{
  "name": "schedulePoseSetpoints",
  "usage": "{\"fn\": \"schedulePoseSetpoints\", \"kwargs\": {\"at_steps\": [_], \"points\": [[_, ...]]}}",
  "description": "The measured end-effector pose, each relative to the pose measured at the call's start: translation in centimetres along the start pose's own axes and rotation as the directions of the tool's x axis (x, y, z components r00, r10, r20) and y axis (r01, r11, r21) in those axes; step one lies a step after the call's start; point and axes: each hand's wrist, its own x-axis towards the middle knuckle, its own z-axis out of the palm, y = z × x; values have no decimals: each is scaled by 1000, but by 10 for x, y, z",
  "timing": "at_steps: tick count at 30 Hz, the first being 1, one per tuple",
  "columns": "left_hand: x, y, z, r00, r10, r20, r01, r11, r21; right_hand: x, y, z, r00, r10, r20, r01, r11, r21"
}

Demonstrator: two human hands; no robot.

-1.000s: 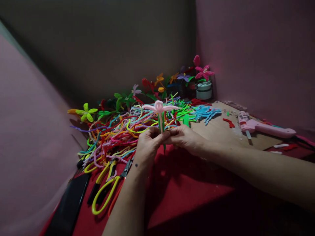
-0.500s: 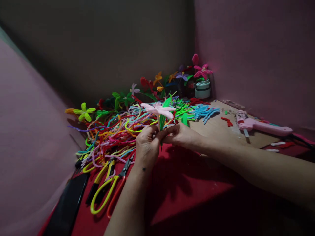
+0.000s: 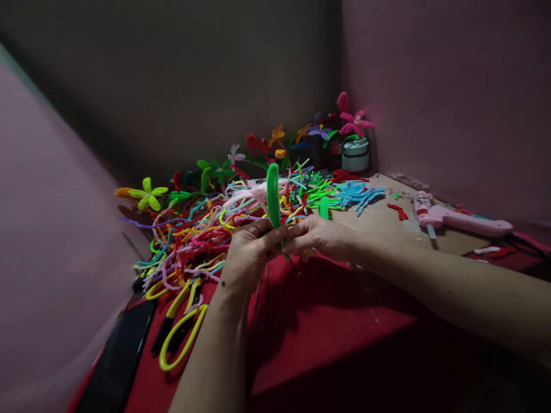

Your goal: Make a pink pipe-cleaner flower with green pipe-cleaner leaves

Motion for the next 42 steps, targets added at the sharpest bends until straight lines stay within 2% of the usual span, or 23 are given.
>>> {"fn": "schedulePoseSetpoints", "kwargs": {"at_steps": [3,8,13,17,21,24,30,35,42], "points": [[-1,0,-3,997,-32,65,39,993,-109,0,1,-3,996,10,84,-13,999,38],[-2,-2,-9,987,-26,158,52,986,-160,-2,2,-3,985,-30,172,16,997,79],[-1,-3,-7,988,-4,152,36,978,-206,-4,-1,1,994,-44,98,38,997,63],[2,-4,-7,993,-36,115,63,968,-244,-2,2,3,999,-30,42,25,994,105],[4,-5,-7,992,-20,127,57,956,-289,1,5,3,1000,-13,-7,14,990,142],[5,-7,-6,995,-24,98,46,973,-228,1,2,2,999,-19,-35,22,994,105],[6,-9,-2,998,-64,-2,64,998,9,-1,-2,3,1000,-3,-30,3,1000,-22],[5,-7,3,994,-77,-78,87,987,136,0,4,4,998,0,-58,-1,1000,-19],[4,-2,5,995,-31,-99,40,996,82,1,10,3,994,15,-107,-20,999,-48]]}}
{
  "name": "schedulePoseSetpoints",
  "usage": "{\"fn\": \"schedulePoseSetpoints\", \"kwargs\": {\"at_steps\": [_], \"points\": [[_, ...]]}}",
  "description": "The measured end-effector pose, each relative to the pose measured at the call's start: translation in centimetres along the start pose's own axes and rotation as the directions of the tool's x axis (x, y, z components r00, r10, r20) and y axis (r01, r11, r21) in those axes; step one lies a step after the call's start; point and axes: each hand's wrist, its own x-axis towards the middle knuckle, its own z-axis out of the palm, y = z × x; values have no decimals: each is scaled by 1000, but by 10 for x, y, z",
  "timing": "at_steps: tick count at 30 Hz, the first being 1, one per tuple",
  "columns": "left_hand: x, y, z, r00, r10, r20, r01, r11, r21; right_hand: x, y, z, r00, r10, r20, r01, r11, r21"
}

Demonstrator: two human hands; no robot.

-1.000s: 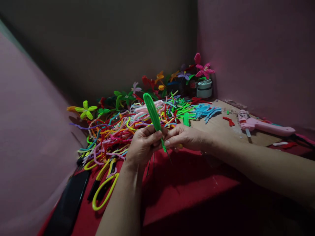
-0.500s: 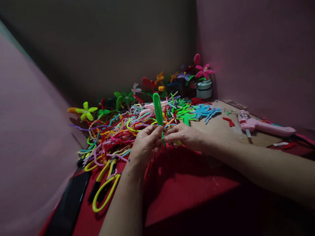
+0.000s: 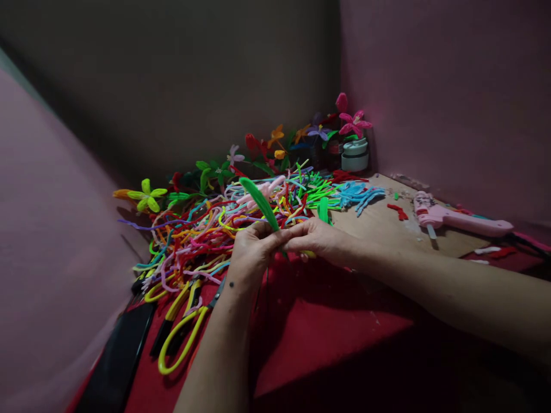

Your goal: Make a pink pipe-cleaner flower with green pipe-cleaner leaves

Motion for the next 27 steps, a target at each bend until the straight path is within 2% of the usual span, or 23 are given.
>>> {"fn": "schedulePoseSetpoints", "kwargs": {"at_steps": [4,9,15,20,27], "points": [[-2,1,-2,1000,12,-20,-12,1000,20,1,1,-3,999,16,33,-16,1000,-15],[-1,0,-4,999,36,15,-37,998,48,0,-1,-2,998,17,63,-17,1000,6],[1,-4,-10,996,26,83,-30,998,48,0,-5,0,997,56,45,-56,998,17],[-1,-1,-14,985,-8,174,-1,999,49,-2,-6,-3,989,41,144,-28,995,-96],[-6,7,-18,970,-36,241,17,997,80,-2,-11,-8,965,47,257,-37,998,-44]]}}
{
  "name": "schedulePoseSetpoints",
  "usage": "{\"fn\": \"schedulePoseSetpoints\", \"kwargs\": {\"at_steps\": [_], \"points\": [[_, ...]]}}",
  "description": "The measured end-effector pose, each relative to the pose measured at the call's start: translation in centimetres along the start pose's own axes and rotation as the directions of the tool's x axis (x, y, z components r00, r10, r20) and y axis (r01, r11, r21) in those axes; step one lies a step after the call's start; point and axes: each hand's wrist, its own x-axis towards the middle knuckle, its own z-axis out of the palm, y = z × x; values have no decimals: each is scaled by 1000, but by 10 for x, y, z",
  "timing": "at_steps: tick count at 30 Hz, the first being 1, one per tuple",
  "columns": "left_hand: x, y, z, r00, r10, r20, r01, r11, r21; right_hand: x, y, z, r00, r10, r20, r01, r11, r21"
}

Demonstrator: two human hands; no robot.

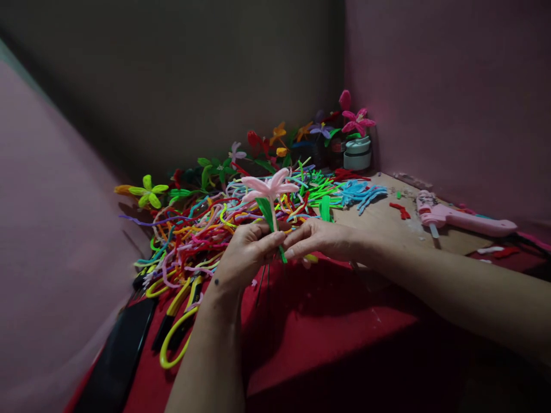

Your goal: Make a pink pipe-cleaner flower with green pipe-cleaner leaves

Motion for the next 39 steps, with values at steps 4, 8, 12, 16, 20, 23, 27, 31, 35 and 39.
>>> {"fn": "schedulePoseSetpoints", "kwargs": {"at_steps": [4,8,12,16,20,23,27,31,35,39], "points": [[0,-2,-2,999,-11,36,13,998,-54,0,-2,-3,999,2,52,-2,1000,-5],[1,-6,-4,997,0,77,17,976,-215,1,-3,-4,990,-37,134,31,999,43],[2,-8,-3,997,4,79,22,944,-328,2,0,0,988,-67,141,51,992,118],[5,-11,-1,994,47,94,-5,914,-405,2,7,7,992,-68,102,40,966,254],[8,-14,0,998,53,45,-28,902,-431,3,12,14,992,-96,77,59,919,390],[9,-16,0,999,32,28,-16,896,-444,4,12,19,996,-77,51,46,897,439],[8,-15,0,997,20,70,12,901,-433,4,12,23,997,-71,4,62,894,443],[6,-9,-1,998,26,49,-3,905,-425,4,10,19,991,-70,-111,101,945,310],[8,-7,-1,999,8,-35,-23,894,-447,4,5,12,980,-63,-187,101,974,200],[11,-12,3,992,-66,-111,29,951,-306,4,3,10,974,-33,-224,66,988,142]]}}
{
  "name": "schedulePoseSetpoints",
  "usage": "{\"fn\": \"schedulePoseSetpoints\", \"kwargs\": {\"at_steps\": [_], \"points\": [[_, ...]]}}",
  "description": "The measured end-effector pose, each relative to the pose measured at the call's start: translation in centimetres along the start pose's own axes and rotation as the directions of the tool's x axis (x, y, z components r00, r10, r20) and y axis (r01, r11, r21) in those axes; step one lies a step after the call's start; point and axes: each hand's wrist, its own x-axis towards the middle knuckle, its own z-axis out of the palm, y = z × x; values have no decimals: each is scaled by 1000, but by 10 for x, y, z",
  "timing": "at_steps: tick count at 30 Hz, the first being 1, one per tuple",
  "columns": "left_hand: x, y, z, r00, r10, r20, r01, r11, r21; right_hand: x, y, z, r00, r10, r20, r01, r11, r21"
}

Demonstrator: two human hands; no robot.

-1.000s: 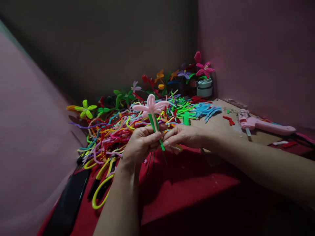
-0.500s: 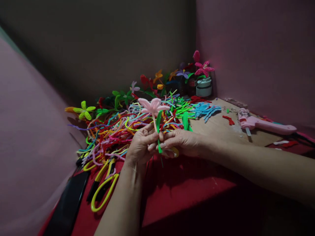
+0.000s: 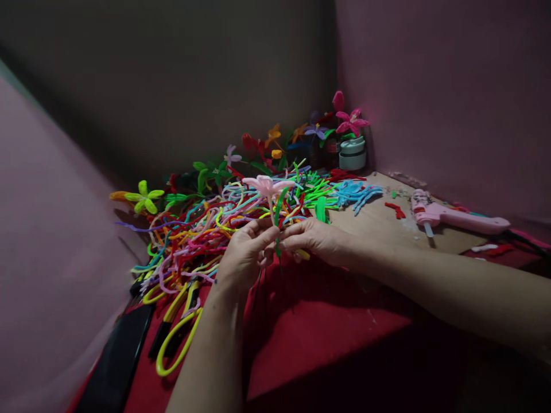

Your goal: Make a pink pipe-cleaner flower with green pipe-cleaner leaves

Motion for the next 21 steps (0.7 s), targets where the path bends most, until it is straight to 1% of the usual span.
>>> {"fn": "schedulePoseSetpoints", "kwargs": {"at_steps": [3,6,9,12,14,16,18,21], "points": [[1,-4,4,996,58,-67,-48,988,149,0,1,1,998,32,-45,-34,998,-51],[1,-5,6,989,112,-93,-86,966,244,0,4,1,995,53,-81,-60,995,-78],[2,-5,5,977,184,-104,-144,941,305,1,5,1,997,51,-51,-55,995,-83],[1,-4,4,963,243,-119,-174,892,417,3,5,-1,1000,30,3,-29,982,-188],[0,-2,4,968,231,-102,-157,868,472,3,5,-3,999,28,29,-19,961,-277],[-2,1,4,981,180,-73,-124,869,479,3,5,-5,998,26,52,-8,946,-324],[-5,4,4,992,118,-43,-86,888,453,3,4,-8,996,32,81,-3,944,-331],[-10,10,2,999,37,23,-43,917,397,1,2,-10,990,71,126,-34,962,-272]]}}
